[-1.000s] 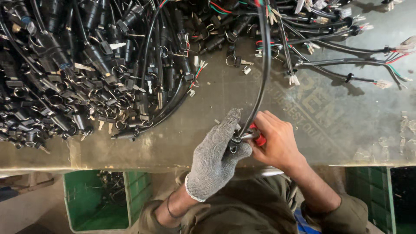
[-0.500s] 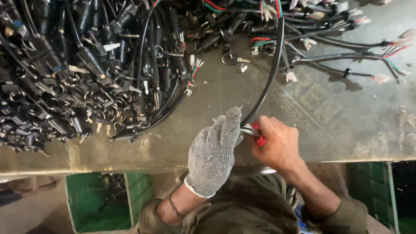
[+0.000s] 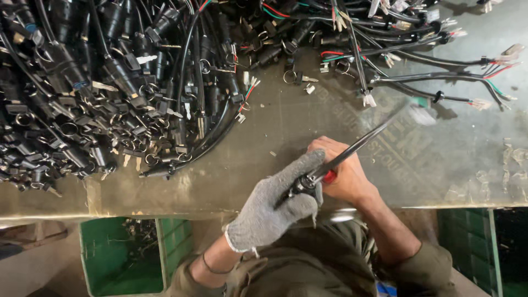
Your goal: The person repeatedly strips the outer insulation from black wires using red-handled pliers, then pulls the insulation off to expose the inner conductors. The person handles multiple wires one at a time, placing finished wires aside on the table.
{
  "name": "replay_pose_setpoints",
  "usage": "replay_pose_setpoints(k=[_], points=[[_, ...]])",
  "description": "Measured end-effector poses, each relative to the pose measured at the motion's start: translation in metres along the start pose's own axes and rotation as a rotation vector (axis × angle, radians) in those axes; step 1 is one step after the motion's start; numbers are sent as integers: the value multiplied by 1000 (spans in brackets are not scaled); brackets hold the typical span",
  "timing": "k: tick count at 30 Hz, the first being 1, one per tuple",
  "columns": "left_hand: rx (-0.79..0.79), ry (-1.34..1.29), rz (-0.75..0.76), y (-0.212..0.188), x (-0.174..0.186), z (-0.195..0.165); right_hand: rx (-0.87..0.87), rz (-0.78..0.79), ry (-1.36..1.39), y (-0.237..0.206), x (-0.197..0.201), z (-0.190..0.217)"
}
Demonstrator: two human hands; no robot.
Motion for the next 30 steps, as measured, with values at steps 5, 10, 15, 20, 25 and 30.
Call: replay_pose_setpoints(k=[5,10,15,20,25,30], points=[[-143,345,-183,-2,10,-1,-125,30,-59,-1,1,4],[-270,1062,-379,16,26,-31,-375,70,-536,3,7,0],[44,1120,-701,-22,65,-101,-105,-45,-712,27,42,5],[-212,1483,-931,-39,113,-228,-96,-74,-907,69,64,-21],[-366,1576,-869,-37,110,-218,19,-149,-1098,109,60,-43],[-541,1295,-351,5,53,-106,117,-108,-845,103,84,-11]])
Point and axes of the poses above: each hand's wrist, its own y-axis towards the middle knuckle, its own x-axis out of the back of the hand, z = x × y, the point moved 7 cm from there along y, towards the middle knuckle, and after that the axes turned 14 degrees about -y, right-handed, at the moved point
